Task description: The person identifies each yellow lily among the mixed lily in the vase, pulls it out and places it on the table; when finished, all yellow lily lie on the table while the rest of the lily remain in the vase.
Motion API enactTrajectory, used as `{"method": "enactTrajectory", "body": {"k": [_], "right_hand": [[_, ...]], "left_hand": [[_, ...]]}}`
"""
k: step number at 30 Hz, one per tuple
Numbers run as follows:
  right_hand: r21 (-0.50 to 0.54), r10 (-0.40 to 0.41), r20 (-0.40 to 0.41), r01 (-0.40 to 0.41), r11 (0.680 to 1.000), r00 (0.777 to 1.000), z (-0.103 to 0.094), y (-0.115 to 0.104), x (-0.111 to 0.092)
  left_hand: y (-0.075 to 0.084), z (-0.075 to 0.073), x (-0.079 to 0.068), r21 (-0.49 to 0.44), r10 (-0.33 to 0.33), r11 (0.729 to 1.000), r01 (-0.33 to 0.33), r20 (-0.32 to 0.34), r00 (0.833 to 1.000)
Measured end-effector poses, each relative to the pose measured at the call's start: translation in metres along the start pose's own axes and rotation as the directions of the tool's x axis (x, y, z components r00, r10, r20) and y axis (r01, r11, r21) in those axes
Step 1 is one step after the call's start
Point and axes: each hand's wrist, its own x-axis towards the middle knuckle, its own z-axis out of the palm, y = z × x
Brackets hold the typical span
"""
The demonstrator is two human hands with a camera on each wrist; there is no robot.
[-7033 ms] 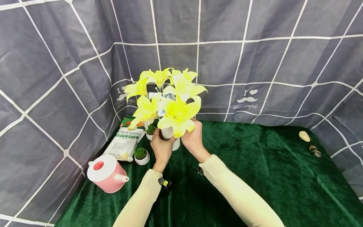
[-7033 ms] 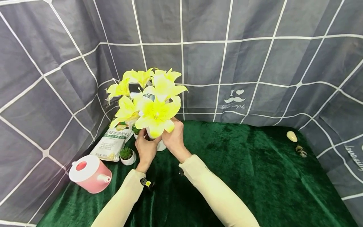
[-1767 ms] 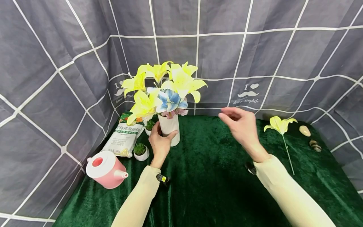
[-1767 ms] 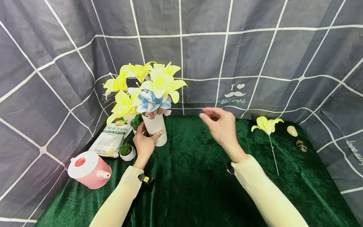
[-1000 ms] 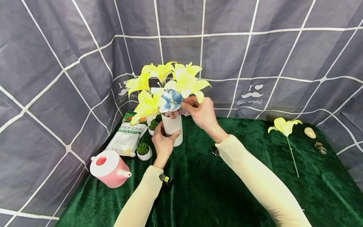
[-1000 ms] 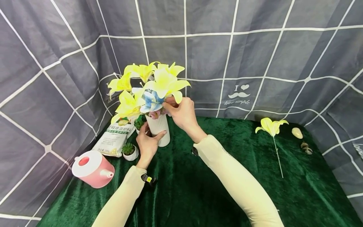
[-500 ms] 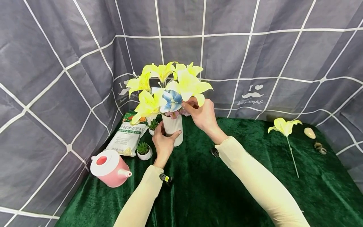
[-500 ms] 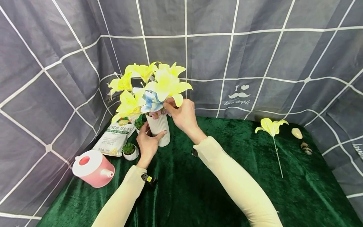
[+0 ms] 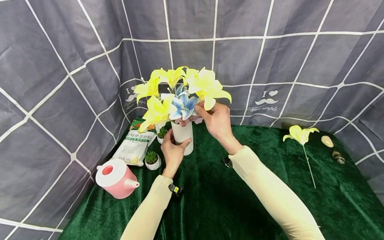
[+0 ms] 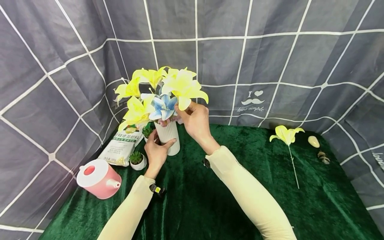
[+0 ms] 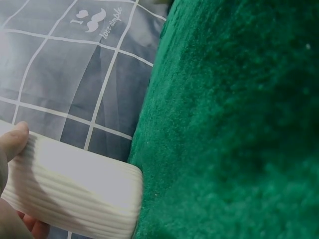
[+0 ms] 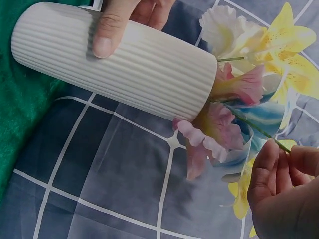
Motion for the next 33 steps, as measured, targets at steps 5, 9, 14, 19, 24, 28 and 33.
{"method": "enactTrajectory", "body": {"k": [5, 9, 14, 19, 24, 28, 33], "right_hand": [[0.096, -0.008, -0.026, 0.011, 0.995, 1.0, -0.0007, -0.0026, 0.0001], [0.127, 0.001, -0.054, 0.006, 0.992, 0.999, -0.0022, -0.0056, 0.0011], [0.21, -0.007, -0.085, 0.024, 0.977, 0.996, -0.0055, -0.0071, 0.0016], [0.304, -0.042, -0.127, 0.079, 0.949, 0.991, -0.007, -0.0042, 0.001], [0.337, -0.035, -0.143, 0.082, 0.938, 0.989, -0.0056, -0.0028, 0.0002], [0.379, -0.015, -0.135, 0.066, 0.923, 0.991, -0.0022, -0.0056, 0.0012], [0.391, -0.026, -0.148, 0.083, 0.916, 0.989, -0.0019, -0.0086, 0.0013]], "left_hand": [[-0.0004, 0.0006, -0.0011, 0.006, 0.007, 1.0, -0.007, -0.008, 1.0], [-0.0002, 0.0009, -0.0009, 0.012, 0.011, 1.0, -0.011, -0.008, 1.0], [-0.0005, 0.0006, -0.0005, 0.009, 0.003, 1.0, -0.003, 0.004, 1.0], [-0.0016, 0.0006, 0.0001, 0.004, -0.003, 1.0, 0.003, 0.008, 1.0], [-0.0032, 0.0008, 0.0002, 0.007, -0.004, 1.0, 0.003, 0.009, 1.0], [-0.0035, 0.0006, 0.0004, 0.011, 0.001, 1.0, -0.001, 0.007, 1.0], [-0.0034, 0.0, 0.0, 0.011, 0.006, 1.0, -0.006, 0.006, 1.0]]}}
